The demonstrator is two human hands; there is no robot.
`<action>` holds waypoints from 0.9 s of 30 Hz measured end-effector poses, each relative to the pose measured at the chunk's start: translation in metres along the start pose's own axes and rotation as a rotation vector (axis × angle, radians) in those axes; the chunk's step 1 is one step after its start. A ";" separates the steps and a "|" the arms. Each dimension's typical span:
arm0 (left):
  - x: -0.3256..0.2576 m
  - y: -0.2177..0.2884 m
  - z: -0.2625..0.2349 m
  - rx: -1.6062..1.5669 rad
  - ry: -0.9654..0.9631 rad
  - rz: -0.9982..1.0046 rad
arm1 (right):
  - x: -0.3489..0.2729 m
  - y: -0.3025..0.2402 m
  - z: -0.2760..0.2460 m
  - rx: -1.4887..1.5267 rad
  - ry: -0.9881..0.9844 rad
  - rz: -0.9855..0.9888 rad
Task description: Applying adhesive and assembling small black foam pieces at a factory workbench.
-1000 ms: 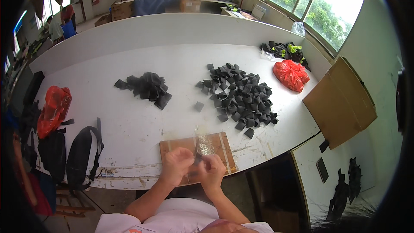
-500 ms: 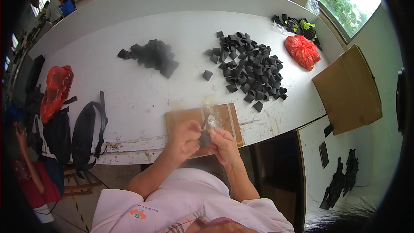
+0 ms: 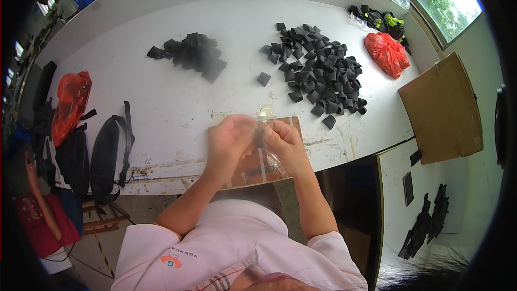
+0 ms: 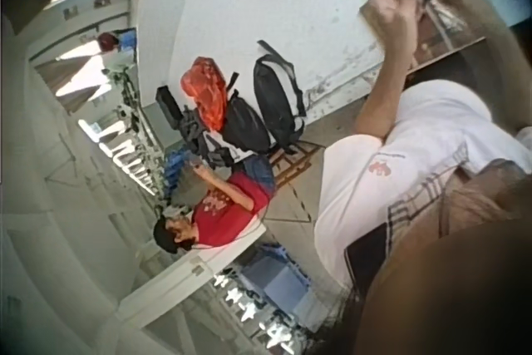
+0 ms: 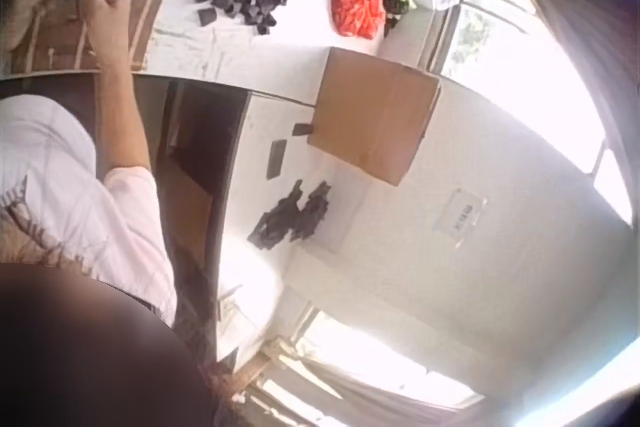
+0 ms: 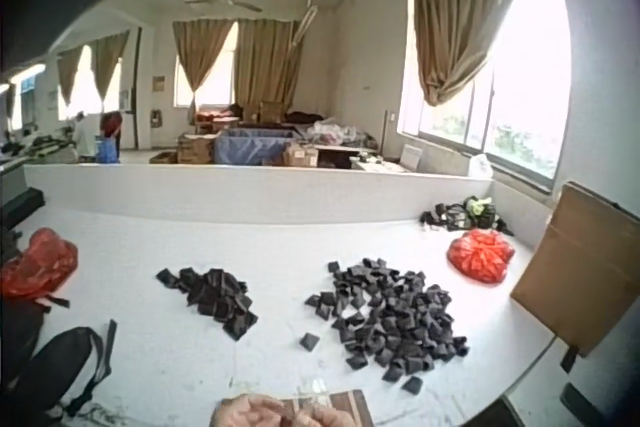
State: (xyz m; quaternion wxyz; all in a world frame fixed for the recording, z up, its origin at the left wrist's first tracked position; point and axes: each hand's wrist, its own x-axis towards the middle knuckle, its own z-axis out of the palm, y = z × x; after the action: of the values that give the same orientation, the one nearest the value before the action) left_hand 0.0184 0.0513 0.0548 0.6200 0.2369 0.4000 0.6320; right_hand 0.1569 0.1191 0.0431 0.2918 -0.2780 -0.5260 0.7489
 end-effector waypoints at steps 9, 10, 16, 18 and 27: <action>0.006 0.009 0.004 0.489 -0.104 0.575 | -0.019 -0.015 0.022 -0.747 0.313 -0.660; 0.006 0.008 0.005 0.287 -0.022 0.521 | -0.019 -0.017 0.025 -0.781 0.299 -0.656; 0.002 0.001 0.000 -0.064 0.103 0.377 | -0.013 -0.019 0.027 -0.881 0.402 -0.752; 0.000 -0.004 -0.005 0.008 0.095 0.377 | -0.012 -0.014 0.025 -0.895 0.389 -0.750; 0.005 -0.001 -0.017 0.475 -0.156 0.250 | -0.021 -0.012 0.029 -0.916 0.415 -0.548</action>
State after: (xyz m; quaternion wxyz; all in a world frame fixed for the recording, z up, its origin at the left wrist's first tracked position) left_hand 0.0051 0.0521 0.0434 0.4936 0.4710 0.4554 0.5720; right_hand 0.1515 0.0888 0.0649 0.4223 -0.3707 -0.7814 0.2712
